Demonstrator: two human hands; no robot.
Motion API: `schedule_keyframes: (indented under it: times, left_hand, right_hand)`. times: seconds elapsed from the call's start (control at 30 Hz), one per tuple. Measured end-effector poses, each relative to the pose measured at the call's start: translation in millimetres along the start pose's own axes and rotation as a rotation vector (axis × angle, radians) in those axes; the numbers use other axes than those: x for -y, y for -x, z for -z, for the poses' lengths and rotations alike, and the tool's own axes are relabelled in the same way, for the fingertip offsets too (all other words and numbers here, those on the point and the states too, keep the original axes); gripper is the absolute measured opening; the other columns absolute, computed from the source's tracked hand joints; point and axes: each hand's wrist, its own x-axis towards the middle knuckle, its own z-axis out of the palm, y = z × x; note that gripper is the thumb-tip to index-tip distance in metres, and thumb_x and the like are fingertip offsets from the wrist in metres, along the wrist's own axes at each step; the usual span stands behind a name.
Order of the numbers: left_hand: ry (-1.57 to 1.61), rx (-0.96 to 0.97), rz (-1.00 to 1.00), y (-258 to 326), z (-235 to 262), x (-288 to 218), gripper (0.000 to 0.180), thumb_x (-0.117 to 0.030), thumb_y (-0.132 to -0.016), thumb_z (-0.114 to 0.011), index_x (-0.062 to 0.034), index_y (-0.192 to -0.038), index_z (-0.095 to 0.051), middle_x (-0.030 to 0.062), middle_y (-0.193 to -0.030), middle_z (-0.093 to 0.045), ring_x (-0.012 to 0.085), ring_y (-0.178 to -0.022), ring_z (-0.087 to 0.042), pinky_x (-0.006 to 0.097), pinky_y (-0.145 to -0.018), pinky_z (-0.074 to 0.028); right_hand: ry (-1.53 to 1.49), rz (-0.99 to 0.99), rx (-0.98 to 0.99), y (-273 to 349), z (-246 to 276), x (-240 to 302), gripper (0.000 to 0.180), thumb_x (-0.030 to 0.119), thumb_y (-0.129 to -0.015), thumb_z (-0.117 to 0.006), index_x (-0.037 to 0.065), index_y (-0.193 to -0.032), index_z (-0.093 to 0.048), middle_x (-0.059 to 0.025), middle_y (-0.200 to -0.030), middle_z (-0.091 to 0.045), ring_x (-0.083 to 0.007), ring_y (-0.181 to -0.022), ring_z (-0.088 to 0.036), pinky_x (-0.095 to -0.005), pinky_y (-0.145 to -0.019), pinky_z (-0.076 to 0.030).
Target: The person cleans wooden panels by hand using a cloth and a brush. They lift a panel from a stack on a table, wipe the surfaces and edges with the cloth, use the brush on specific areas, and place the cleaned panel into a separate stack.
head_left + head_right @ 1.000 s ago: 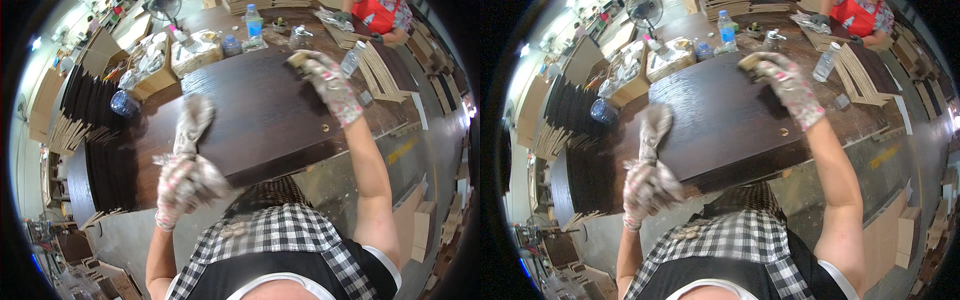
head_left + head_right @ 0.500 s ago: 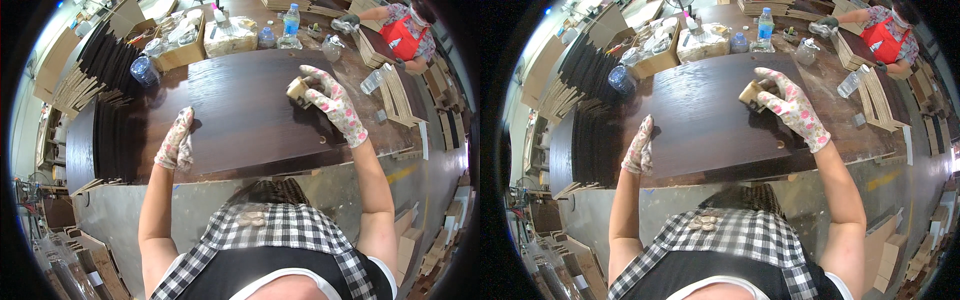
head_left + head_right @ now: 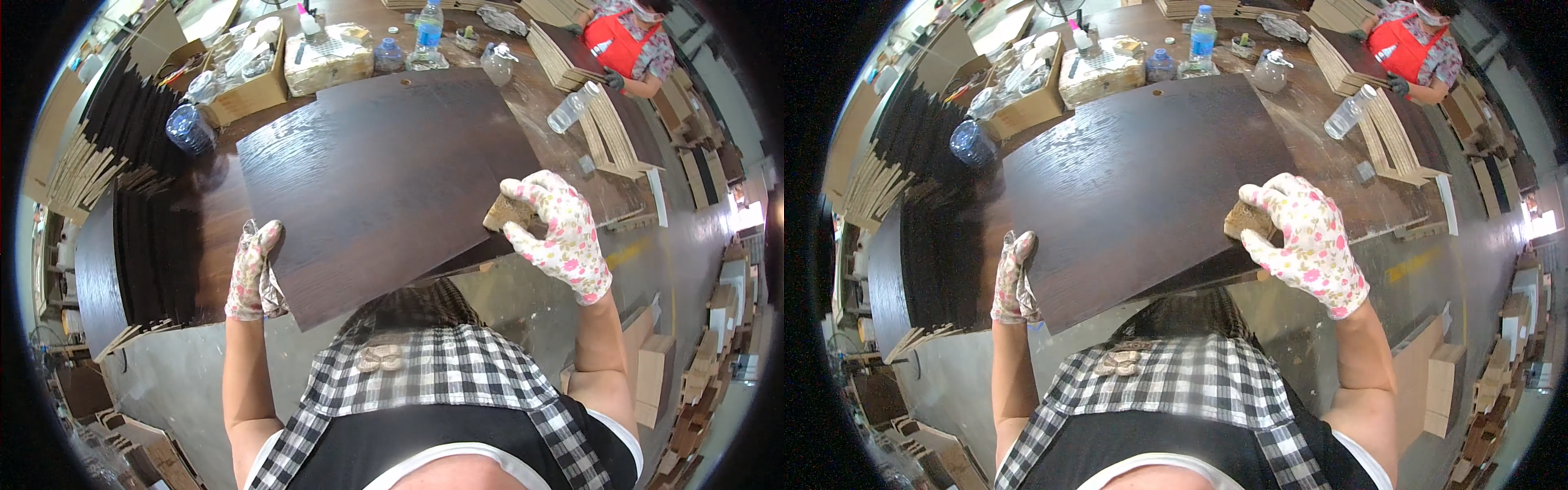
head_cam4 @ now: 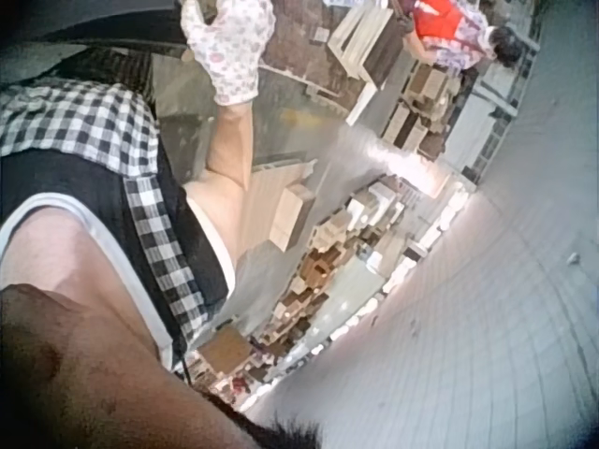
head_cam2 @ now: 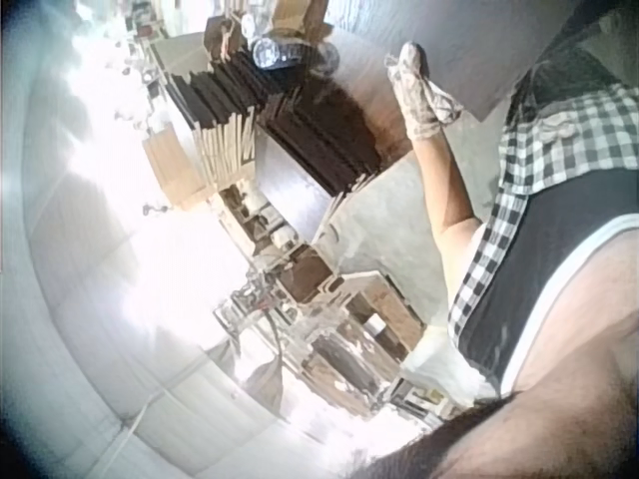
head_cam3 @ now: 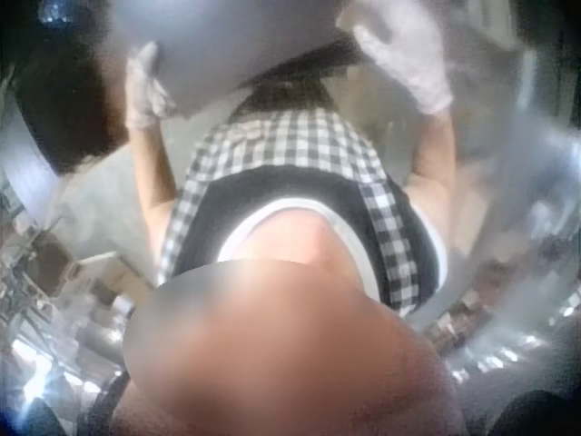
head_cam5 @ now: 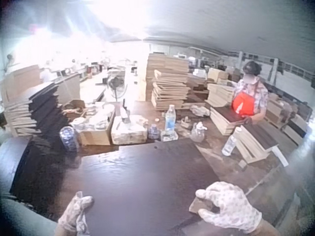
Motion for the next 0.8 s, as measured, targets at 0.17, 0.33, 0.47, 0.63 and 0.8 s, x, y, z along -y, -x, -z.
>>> schedule_keyframes:
  times: [0.17,0.33,0.47,0.63,0.8]
  left_hand:
    - [0.005,0.044,0.008,-14,13,10,0.041,-0.018,-0.088,-0.073,-0.0002,-0.122,-0.056,0.0055,-0.112,-0.063,0.0169,-0.103,-0.060,0.034,-0.092,-0.050]
    - [0.120,0.108,0.045,-14,11,9,0.038,-0.016,-0.088,-0.071,-0.0036,-0.121,-0.056,0.0082,-0.110,-0.064,0.0204,-0.096,-0.064,0.038,-0.085,-0.057]
    - [0.331,0.135,0.077,1,8,2,0.025,-0.012,-0.087,-0.067,-0.0067,-0.110,-0.057,0.0079,-0.102,-0.065,0.0220,-0.095,-0.066,0.040,-0.080,-0.060]
    - [0.435,0.079,-0.269,51,11,-30,0.032,-0.011,-0.086,-0.069,-0.0072,-0.115,-0.057,0.0051,-0.103,-0.064,0.0184,-0.092,-0.064,0.035,-0.083,-0.056]
    - [0.386,-0.531,-0.770,105,85,-54,0.023,-0.018,-0.085,-0.069,-0.0085,-0.106,-0.064,0.0070,-0.108,-0.066,0.0238,-0.098,-0.064,0.041,-0.091,-0.054]
  right_hand:
    - [0.114,0.043,-0.025,-1,8,-1,0.047,0.005,-0.069,-0.075,0.003,-0.116,-0.067,-0.0143,-0.097,-0.063,-0.0321,-0.089,-0.063,-0.0394,-0.081,-0.051]
    - [0.138,0.005,-0.092,-13,13,-4,0.037,0.012,-0.076,-0.074,0.004,-0.111,-0.066,-0.0132,-0.096,-0.062,-0.0329,-0.091,-0.062,-0.0401,-0.081,-0.051]
    - [-0.140,-0.041,-0.119,-26,7,10,0.041,0.009,-0.077,-0.074,0.004,-0.117,-0.067,-0.0121,-0.100,-0.063,-0.0264,-0.094,-0.064,-0.0353,-0.087,-0.050]
    - [-0.543,-0.218,-0.213,-24,-5,2,0.045,0.007,-0.077,-0.066,0.001,-0.122,-0.066,-0.0081,-0.112,-0.064,-0.0202,-0.107,-0.060,-0.0345,-0.099,-0.046]
    - [-0.683,-0.052,-0.266,-32,-27,-28,0.047,0.012,-0.082,-0.065,-0.003,-0.126,-0.063,-0.0106,-0.125,-0.065,-0.0206,-0.115,-0.060,-0.0362,-0.105,-0.043]
